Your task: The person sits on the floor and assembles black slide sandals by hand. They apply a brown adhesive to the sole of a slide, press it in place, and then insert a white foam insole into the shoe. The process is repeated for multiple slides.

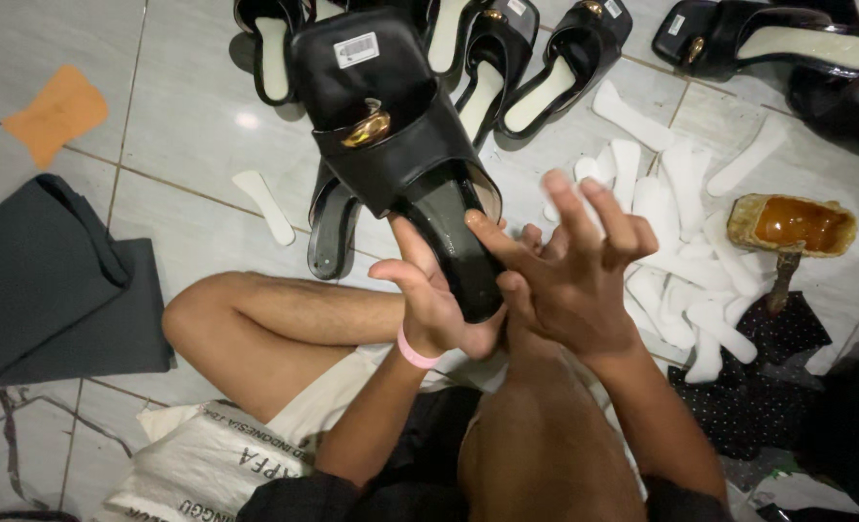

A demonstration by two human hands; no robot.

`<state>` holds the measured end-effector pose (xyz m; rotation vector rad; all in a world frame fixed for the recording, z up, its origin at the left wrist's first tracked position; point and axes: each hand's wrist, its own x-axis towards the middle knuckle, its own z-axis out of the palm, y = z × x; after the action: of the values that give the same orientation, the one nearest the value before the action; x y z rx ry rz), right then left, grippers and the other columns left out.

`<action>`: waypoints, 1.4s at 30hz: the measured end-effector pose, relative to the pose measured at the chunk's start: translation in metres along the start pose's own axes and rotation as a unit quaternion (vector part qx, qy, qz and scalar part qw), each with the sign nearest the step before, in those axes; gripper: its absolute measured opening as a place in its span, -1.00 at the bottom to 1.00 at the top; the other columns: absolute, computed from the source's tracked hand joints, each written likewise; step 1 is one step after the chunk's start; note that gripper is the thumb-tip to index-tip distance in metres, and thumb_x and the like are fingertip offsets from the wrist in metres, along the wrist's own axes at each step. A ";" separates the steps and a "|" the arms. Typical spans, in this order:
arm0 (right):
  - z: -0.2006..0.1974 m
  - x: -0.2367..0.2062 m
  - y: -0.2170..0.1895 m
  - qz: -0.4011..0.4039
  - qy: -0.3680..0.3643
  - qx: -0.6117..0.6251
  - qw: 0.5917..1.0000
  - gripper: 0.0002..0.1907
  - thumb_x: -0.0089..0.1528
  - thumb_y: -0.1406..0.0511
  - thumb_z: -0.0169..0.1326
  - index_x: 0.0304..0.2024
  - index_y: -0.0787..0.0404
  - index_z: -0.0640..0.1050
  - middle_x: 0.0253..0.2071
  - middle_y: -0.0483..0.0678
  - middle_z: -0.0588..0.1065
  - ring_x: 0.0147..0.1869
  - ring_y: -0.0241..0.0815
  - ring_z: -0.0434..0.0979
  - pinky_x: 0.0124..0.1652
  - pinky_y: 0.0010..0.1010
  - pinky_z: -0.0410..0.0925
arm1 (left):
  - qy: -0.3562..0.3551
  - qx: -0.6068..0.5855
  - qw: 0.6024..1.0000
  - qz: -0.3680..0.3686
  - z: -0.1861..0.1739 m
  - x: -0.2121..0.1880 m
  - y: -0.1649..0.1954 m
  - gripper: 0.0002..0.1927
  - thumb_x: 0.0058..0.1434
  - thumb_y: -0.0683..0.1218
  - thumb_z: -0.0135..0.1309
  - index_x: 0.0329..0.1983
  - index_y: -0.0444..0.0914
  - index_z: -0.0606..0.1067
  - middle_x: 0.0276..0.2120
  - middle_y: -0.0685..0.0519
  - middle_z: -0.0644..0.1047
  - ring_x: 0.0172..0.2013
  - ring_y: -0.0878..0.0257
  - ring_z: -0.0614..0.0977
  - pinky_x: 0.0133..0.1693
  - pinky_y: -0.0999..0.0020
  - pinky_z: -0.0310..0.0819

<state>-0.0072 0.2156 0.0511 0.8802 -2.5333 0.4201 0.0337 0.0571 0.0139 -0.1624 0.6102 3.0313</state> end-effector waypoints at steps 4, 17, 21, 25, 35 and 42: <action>-0.005 -0.012 -0.002 -0.029 0.030 -0.029 0.999 -0.50 0.43 -0.02 -0.25 0.15 -0.36 0.71 0.34 -0.21 0.27 0.42 -0.12 0.10 0.34 -0.16 -0.07 | 0.003 0.192 0.980 0.053 0.002 0.004 0.008 0.05 0.23 0.63 -0.35 0.55 -0.05 -0.25 0.11 -0.03 0.37 0.06 0.10 0.48 0.12 0.15 0.49; -0.007 -0.006 0.003 -0.039 0.028 -0.029 0.998 -0.56 0.53 0.04 -0.21 0.18 -0.30 0.71 0.36 -0.17 0.23 0.45 -0.09 0.07 0.33 -0.20 -0.01 | 0.052 0.183 0.981 0.039 0.003 0.013 0.022 0.08 0.28 0.64 -0.55 0.46 -0.30 0.09 0.05 -0.11 0.45 0.01 0.10 0.53 0.08 0.15 0.53; -0.011 -0.014 -0.004 -0.074 0.040 0.016 0.996 -0.62 0.53 0.01 -0.14 0.14 -0.28 0.72 0.35 -0.26 0.25 0.44 -0.14 0.13 0.36 -0.33 0.07 | 0.021 -0.065 0.985 -0.157 -0.018 0.017 0.013 0.25 -0.04 0.71 -0.61 0.30 -0.38 0.14 0.00 -0.16 0.49 -0.01 0.11 0.56 -0.02 0.26 0.53; -0.005 -0.014 0.000 -0.053 0.124 0.068 0.989 -0.50 0.46 -0.04 -0.32 0.11 -0.31 0.67 0.35 -0.16 0.23 0.38 -0.12 0.13 0.29 -0.20 0.03 | -0.067 0.009 0.997 0.037 -0.022 0.018 0.016 0.02 0.43 0.58 -0.57 0.37 -0.41 0.20 -0.09 -0.11 0.49 -0.12 0.12 0.56 -0.06 0.22 0.56; 0.007 -0.012 -0.002 -0.054 0.052 -0.036 0.997 -0.47 0.50 -0.05 -0.34 0.18 -0.39 0.69 0.33 -0.25 0.25 0.39 -0.20 0.13 0.36 -0.18 -0.09 | 0.057 0.236 0.969 0.052 0.017 0.022 0.038 0.00 0.28 0.62 -0.58 0.29 -0.29 0.19 -0.11 -0.01 0.48 -0.14 0.20 0.52 -0.03 0.24 0.52; -0.006 -0.014 0.004 -0.016 0.033 0.067 0.997 -0.50 0.51 0.00 -0.31 0.20 -0.24 0.65 0.30 -0.12 0.29 0.33 -0.03 0.17 0.32 -0.15 -0.02 | -0.050 0.107 0.992 0.054 0.001 0.025 0.024 -0.09 0.44 0.56 -0.56 0.19 -0.34 0.25 -0.24 0.05 0.46 -0.29 0.30 0.50 -0.20 0.38 0.51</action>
<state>0.0014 0.2284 0.0488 0.9383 -2.4511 0.6053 0.0077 0.0359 0.0218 0.0309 0.9573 3.0227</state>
